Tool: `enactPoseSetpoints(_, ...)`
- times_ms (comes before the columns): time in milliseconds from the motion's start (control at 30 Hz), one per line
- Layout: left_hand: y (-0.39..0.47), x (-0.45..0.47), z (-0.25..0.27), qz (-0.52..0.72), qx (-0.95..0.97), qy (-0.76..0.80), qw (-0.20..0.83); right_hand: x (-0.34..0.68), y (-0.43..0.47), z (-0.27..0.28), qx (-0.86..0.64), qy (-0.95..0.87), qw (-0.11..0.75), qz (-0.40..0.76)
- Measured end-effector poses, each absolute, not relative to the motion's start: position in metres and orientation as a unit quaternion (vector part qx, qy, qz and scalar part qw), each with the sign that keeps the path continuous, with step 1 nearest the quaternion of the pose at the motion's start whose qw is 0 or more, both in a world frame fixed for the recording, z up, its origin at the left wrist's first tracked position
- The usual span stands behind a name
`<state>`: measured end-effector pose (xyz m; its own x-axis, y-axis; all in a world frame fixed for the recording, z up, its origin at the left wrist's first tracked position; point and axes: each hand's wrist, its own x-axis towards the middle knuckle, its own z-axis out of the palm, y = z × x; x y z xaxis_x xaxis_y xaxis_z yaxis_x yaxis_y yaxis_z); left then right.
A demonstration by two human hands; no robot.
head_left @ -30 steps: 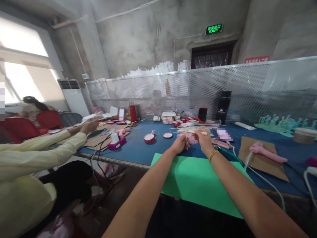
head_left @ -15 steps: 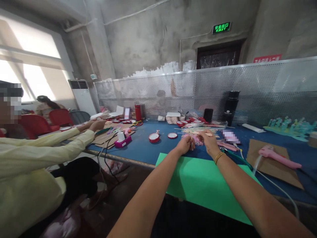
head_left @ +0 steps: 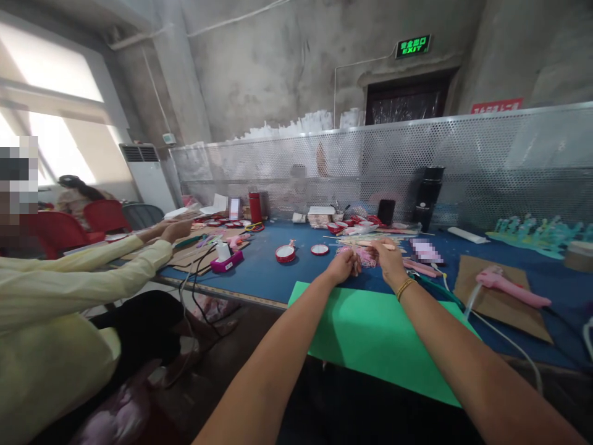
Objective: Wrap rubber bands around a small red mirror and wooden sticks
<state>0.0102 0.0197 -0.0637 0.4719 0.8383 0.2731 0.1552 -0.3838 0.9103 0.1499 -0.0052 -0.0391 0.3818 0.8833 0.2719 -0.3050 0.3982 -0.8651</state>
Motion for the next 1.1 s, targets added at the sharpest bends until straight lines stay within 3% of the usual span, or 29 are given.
enactPoseSetpoints(1100,0.0196,0.0126,-0.0572,0.387,0.74,0.33,0.44,0.1528,-0.0023,-0.0364,-0.369,-0.394,0.74,0.402)
